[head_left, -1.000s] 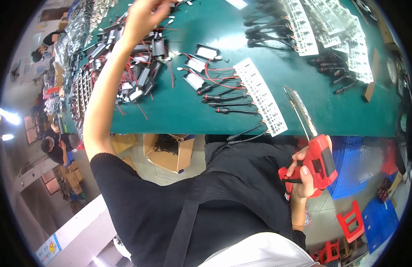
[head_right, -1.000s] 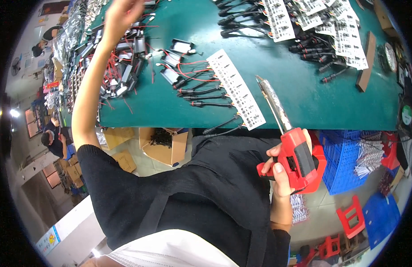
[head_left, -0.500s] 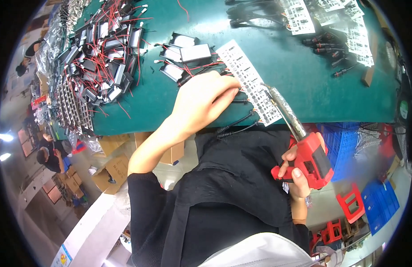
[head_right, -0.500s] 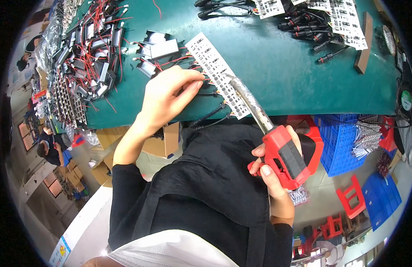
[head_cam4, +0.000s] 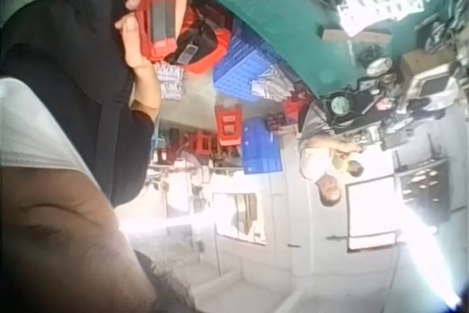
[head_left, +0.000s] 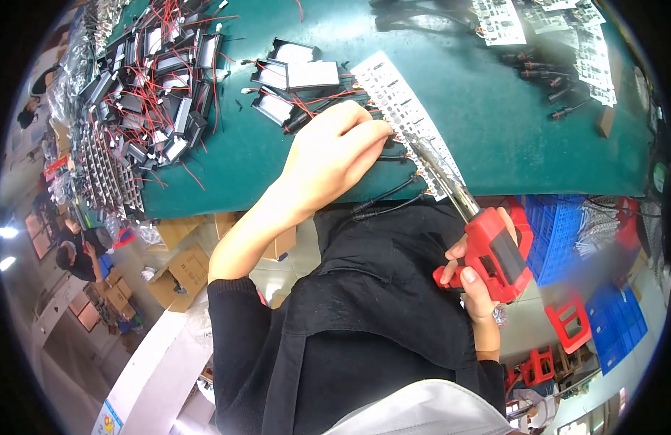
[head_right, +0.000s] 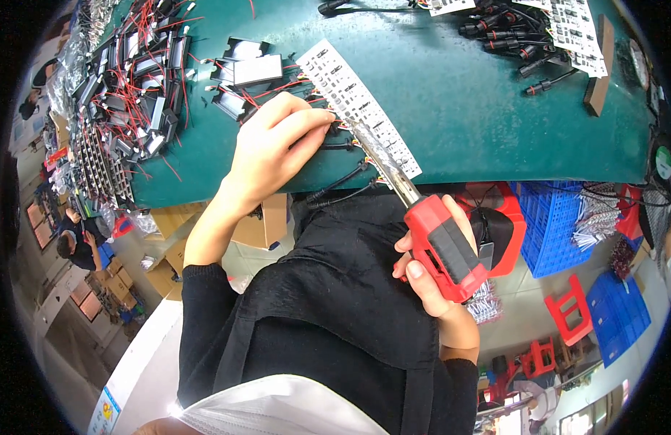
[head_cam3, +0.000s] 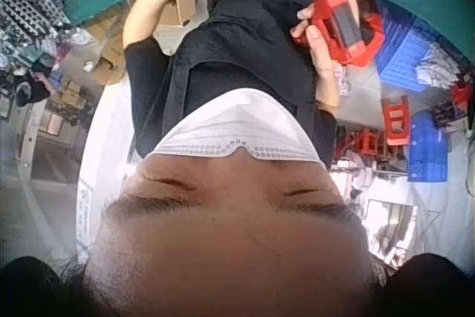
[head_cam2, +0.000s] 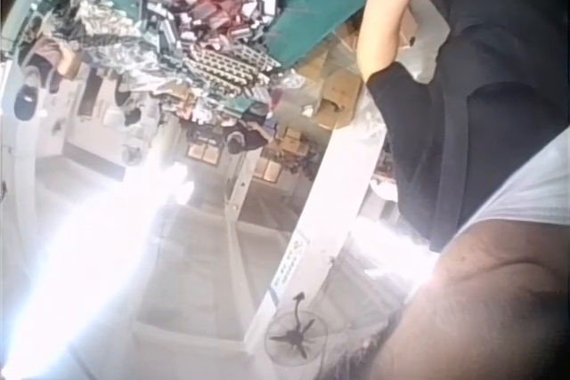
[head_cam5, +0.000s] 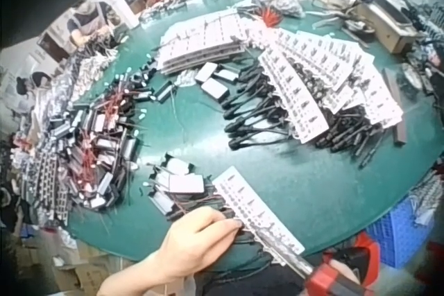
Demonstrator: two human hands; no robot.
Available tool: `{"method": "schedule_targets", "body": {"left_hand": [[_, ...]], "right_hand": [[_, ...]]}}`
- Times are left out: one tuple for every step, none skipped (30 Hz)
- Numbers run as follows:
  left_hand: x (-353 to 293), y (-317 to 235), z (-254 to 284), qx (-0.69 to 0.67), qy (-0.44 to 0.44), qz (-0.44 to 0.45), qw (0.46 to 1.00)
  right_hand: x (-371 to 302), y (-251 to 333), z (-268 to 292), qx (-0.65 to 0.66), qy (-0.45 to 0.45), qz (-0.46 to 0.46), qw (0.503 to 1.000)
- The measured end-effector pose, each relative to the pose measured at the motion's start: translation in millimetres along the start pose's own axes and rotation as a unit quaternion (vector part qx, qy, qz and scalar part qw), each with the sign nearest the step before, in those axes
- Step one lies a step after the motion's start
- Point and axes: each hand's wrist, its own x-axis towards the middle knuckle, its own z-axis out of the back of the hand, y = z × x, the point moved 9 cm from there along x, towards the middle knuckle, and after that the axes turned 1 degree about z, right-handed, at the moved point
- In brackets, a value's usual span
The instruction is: The person solders wires from small electronic modules onto circuit board strips using a soldering tool, repeatedly positioning the components and soldering connections on the workbench.
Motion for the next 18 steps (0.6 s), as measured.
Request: {"method": "schedule_targets", "body": {"left_hand": [[1.3, -1.3, -0.6, 0.004, 0.008, -0.004, 1.000], [2.0, -2.5, -1.6, 0.009, 0.015, -0.007, 1.000], [1.8, -2.4, -2.3, 0.009, 0.016, -0.007, 1.000], [1.3, -4.1, -3.2, 0.022, 0.015, -0.018, 0.999], [0.7, -5.6, -3.7, 0.036, 0.015, -0.029, 0.999], [0.7, -5.1, -3.9, 0.035, 0.015, -0.029, 0.999], [0.6, -6.5, -3.2, 0.040, 0.009, -0.040, 0.998], [0.5, -8.0, -2.7, 0.044, 0.004, -0.051, 0.998], [0.6, -7.5, -2.7, 0.043, 0.004, -0.051, 0.998], [0.6, -8.6, -3.0, 0.047, 0.006, -0.060, 0.997], [0.7, -9.4, -3.5, 0.053, 0.009, -0.068, 0.996], [1.2, -9.4, -3.5, 0.053, 0.010, -0.067, 0.996], [1.7, -10.5, -3.5, 0.057, 0.009, -0.070, 0.996], [1.6, -11.9, -3.1, 0.060, 0.008, -0.073, 0.995], [1.0, -12.2, -3.3, 0.060, 0.008, -0.074, 0.995], [0.1, -12.6, -3.0, 0.067, 0.002, -0.076, 0.995], [-0.5, -13.3, -2.8, 0.074, -0.004, -0.078, 0.994], [-0.7, -13.4, -3.2, 0.074, -0.004, -0.078, 0.994]], "right_hand": [[0.0, -0.1, -1.4, 0.013, 0.018, 0.002, 1.000], [0.1, -0.8, -0.6, 0.013, 0.018, 0.002, 1.000], [0.3, -1.7, -0.3, 0.009, 0.020, -0.001, 1.000], [0.4, -2.4, -0.1, 0.005, 0.021, -0.003, 1.000], [0.4, -3.0, 0.2, 0.005, 0.021, -0.003, 1.000], [0.5, -3.9, 0.5, 0.004, 0.021, -0.006, 1.000], [0.4, -4.4, 0.7, 0.003, 0.020, -0.008, 1.000], [0.4, -4.3, 0.3, 0.002, 0.020, -0.008, 1.000], [0.4, -3.2, -0.1, 0.000, 0.017, -0.005, 1.000], [0.2, -2.0, -0.4, -0.002, 0.015, -0.001, 1.000], [0.5, -2.1, -0.7, -0.001, 0.015, -0.003, 1.000], [0.5, -2.9, -0.2, -0.001, 0.011, -0.008, 1.000], [0.6, -3.9, 0.6, 0.000, 0.007, -0.013, 1.000], [0.1, -3.7, 0.4, 0.000, 0.006, -0.013, 1.000], [-0.3, -4.3, 0.7, -0.003, 0.004, -0.017, 1.000], [-0.7, -5.0, 1.0, -0.006, 0.002, -0.021, 1.000], [-0.6, -4.8, 0.9, -0.006, 0.002, -0.020, 1.000], [-0.3, -4.4, 0.8, -0.009, 0.001, -0.019, 1.000]]}}
